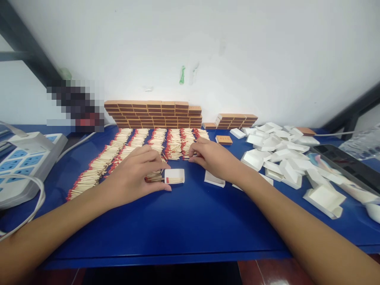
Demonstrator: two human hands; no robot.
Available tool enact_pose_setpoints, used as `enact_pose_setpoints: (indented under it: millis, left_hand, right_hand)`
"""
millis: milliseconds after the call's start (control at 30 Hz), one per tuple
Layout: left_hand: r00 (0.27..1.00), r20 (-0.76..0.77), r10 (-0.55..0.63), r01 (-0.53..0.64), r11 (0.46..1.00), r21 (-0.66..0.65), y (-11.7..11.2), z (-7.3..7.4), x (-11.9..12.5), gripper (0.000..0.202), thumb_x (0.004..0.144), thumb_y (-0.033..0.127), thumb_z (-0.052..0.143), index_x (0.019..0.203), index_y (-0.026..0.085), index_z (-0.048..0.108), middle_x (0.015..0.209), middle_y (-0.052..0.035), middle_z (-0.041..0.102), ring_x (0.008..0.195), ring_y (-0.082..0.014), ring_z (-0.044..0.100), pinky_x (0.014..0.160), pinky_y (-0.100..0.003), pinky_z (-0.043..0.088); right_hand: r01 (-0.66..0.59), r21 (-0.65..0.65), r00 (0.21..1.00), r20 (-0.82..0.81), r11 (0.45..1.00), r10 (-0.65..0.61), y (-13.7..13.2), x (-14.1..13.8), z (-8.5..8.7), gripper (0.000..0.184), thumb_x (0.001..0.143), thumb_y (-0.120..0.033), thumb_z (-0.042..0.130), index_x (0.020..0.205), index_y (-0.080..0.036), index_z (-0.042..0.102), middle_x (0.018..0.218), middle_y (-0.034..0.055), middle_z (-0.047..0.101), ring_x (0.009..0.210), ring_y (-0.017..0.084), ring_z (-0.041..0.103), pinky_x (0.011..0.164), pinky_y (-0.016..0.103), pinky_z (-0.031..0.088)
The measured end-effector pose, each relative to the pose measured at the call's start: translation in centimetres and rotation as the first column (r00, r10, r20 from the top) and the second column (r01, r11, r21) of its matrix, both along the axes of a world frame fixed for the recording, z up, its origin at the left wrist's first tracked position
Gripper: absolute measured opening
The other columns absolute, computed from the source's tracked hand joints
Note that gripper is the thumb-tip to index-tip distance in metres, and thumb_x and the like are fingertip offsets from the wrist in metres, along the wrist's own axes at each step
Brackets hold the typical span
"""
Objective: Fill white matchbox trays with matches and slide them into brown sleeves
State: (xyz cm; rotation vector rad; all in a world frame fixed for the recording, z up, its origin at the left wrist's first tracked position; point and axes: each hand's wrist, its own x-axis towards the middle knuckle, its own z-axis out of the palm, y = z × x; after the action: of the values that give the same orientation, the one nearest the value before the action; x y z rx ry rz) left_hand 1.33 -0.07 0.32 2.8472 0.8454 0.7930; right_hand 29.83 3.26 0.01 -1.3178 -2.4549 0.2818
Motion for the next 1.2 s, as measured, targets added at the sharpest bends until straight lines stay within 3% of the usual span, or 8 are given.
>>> enact_pose_setpoints:
  millis: [367,533,733,1000,1100,1200]
  left_hand:
    - [1.000,-0.001,0.027,-0.027,1.000,-0.001,-0.1,-0.1,0.0,0.035,0.090,0.051,0.083,0.104,0.019,0.078,0.095,-0.0056,0.070,0.097,-0.0247,0.060,0.090,-0.040,0.047]
    - [0.996,-0.024,0.082,-0.083,0.997,-0.007,-0.1,0.1,0.1,0.035,0.089,0.052,0.084,0.101,0.020,0.079,0.095,-0.0059,0.069,0.097,-0.0260,0.059,0.087,-0.040,0.047]
    - [0.997,-0.013,0.076,-0.076,0.997,0.007,0.0,0.0,0.0,0.038,0.087,0.053,0.086,0.102,0.019,0.078,0.093,-0.0047,0.067,0.093,-0.0247,0.057,0.083,-0.039,0.046]
    - [0.997,-0.032,0.068,-0.068,0.998,-0.005,0.1,0.0,0.1,0.038,0.088,0.054,0.084,0.102,0.019,0.079,0.094,-0.0054,0.068,0.095,-0.0254,0.058,0.086,-0.041,0.047]
    - [0.997,-0.029,0.070,-0.070,0.998,-0.008,0.1,-0.1,0.1,0.038,0.087,0.055,0.084,0.102,0.020,0.079,0.094,-0.0055,0.069,0.095,-0.0256,0.059,0.086,-0.041,0.047]
    - [0.997,-0.023,0.067,-0.067,0.998,-0.008,0.0,-0.1,0.1,0.038,0.088,0.054,0.084,0.102,0.019,0.079,0.093,-0.0060,0.069,0.096,-0.0265,0.059,0.087,-0.042,0.048]
  right_hand:
    - [0.008,-0.010,0.999,0.033,1.000,-0.007,-0.3,0.1,0.2,0.016,0.102,-0.029,0.059,0.090,-0.020,0.067,0.093,0.0073,0.063,0.079,0.021,0.059,0.069,0.033,0.044]
    - [-0.059,0.046,0.995,-0.075,0.997,0.062,-2.1,-1.1,1.5,0.017,0.104,-0.034,0.061,0.095,-0.022,0.069,0.093,0.0062,0.064,0.079,0.020,0.059,0.070,0.032,0.044]
    - [-0.152,-0.043,0.981,-0.126,0.987,0.146,-3.8,-3.1,1.5,0.013,0.104,-0.028,0.065,0.093,-0.023,0.070,0.089,0.0027,0.064,0.078,0.017,0.059,0.071,0.031,0.045]
    - [-0.137,0.005,0.988,-0.076,0.991,0.137,-3.9,-3.6,0.7,0.009,0.104,-0.023,0.063,0.097,-0.021,0.068,0.103,0.0049,0.066,0.082,0.018,0.064,0.072,0.031,0.046]
    - [-0.139,0.034,0.986,-0.091,0.990,0.142,-3.6,-3.1,1.1,0.009,0.103,-0.025,0.065,0.096,-0.021,0.070,0.097,0.0042,0.065,0.082,0.018,0.063,0.072,0.031,0.045]
    - [-0.043,0.135,0.993,-0.107,0.990,0.057,-2.4,-1.8,1.3,0.012,0.103,-0.026,0.064,0.095,-0.021,0.070,0.089,0.0038,0.064,0.078,0.019,0.060,0.070,0.032,0.044]
